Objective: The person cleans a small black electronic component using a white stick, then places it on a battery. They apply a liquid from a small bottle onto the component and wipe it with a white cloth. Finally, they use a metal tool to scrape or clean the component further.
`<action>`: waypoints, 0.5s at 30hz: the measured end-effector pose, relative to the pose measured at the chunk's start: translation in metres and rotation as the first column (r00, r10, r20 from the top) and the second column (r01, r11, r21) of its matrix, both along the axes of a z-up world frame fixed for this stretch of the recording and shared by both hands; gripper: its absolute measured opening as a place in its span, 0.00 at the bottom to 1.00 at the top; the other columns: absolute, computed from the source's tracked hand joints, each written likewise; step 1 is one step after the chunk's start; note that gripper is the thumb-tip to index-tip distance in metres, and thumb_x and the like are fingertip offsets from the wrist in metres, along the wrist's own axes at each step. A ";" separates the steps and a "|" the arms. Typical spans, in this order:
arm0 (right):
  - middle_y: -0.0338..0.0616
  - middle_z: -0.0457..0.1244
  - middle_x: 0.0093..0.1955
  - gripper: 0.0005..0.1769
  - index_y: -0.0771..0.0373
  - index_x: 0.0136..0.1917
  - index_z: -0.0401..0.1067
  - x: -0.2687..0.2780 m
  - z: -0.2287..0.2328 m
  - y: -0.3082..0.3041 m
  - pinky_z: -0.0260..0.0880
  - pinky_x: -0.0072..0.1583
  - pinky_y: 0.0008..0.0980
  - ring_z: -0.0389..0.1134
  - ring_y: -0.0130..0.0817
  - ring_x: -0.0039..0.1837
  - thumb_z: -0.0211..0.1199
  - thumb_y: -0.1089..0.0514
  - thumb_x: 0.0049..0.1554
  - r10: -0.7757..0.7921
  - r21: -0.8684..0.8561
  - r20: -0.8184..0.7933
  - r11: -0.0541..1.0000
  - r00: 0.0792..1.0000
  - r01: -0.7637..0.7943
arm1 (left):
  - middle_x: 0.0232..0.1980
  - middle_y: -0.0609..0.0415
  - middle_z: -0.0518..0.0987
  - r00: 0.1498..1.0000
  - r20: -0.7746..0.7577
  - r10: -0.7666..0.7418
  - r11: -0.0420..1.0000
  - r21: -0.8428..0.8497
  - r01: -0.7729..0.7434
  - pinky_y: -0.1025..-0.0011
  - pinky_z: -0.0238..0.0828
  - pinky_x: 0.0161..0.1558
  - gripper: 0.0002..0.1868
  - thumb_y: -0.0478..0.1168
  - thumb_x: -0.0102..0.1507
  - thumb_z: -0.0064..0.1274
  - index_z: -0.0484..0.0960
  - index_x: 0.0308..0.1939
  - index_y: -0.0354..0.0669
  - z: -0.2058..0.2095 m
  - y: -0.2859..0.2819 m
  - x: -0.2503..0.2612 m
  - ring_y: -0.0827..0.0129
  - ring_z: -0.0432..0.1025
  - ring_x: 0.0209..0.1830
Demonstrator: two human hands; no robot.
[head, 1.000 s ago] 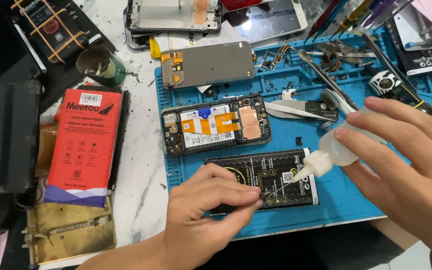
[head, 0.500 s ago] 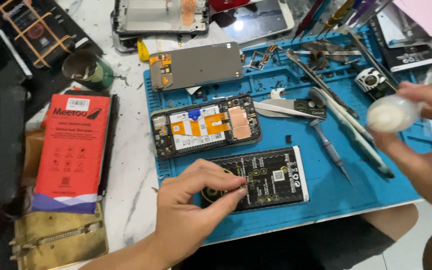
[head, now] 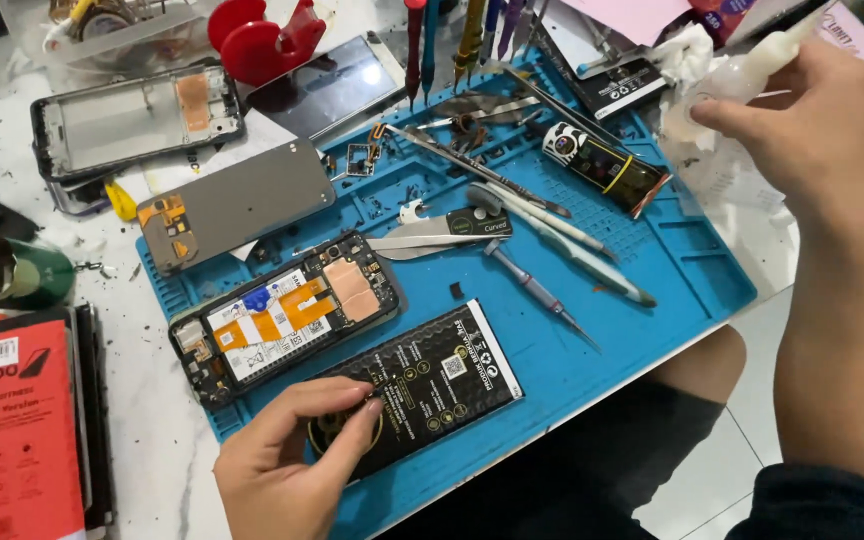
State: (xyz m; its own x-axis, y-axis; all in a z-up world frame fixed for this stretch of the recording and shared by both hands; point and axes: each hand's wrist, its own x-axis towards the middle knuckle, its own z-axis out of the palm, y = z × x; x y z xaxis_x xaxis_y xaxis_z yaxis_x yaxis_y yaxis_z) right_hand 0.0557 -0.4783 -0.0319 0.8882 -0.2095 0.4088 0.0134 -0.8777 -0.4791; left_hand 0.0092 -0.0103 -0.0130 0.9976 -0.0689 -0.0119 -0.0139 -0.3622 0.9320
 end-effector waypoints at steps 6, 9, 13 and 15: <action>0.59 0.69 0.57 0.23 0.76 0.62 0.73 0.002 -0.014 0.005 0.74 0.52 0.40 0.72 0.44 0.56 0.82 0.66 0.61 -0.041 0.042 -0.014 0.998 0.999 0.041 | 0.35 0.50 0.88 0.998 0.062 -0.016 0.998 -0.057 0.019 0.75 0.84 0.46 0.07 0.30 0.52 0.65 0.87 0.35 0.37 -0.001 -0.001 -0.001 0.70 0.82 0.37; 0.62 0.70 0.56 0.24 0.77 0.60 0.72 0.001 -0.022 0.002 0.75 0.49 0.40 0.74 0.48 0.53 0.85 0.66 0.62 -0.087 -0.037 0.041 0.995 0.995 0.089 | 0.34 0.49 0.87 0.997 0.078 -0.025 0.996 -0.082 0.032 0.75 0.84 0.46 0.07 0.28 0.53 0.64 0.87 0.34 0.35 -0.004 0.002 -0.001 0.68 0.81 0.37; 0.67 0.67 0.59 0.26 0.79 0.68 0.67 -0.008 -0.041 0.000 0.74 0.53 0.45 0.72 0.54 0.58 0.80 0.72 0.65 0.007 0.093 0.008 0.996 1.000 -0.008 | 0.34 0.50 0.86 0.990 0.141 -0.022 0.996 -0.087 0.035 0.76 0.82 0.43 0.06 0.29 0.54 0.64 0.86 0.34 0.36 -0.007 0.006 -0.001 0.69 0.80 0.37; 0.58 0.58 0.55 0.33 0.78 0.62 0.68 -0.027 -0.071 -0.016 0.59 0.45 0.41 0.61 0.47 0.51 0.79 0.45 0.85 -0.326 -0.194 0.071 0.923 0.943 0.334 | 0.35 0.55 0.86 0.982 0.175 -0.072 0.993 -0.076 0.086 0.78 0.81 0.43 0.05 0.32 0.55 0.65 0.86 0.35 0.41 -0.010 0.007 0.001 0.73 0.81 0.38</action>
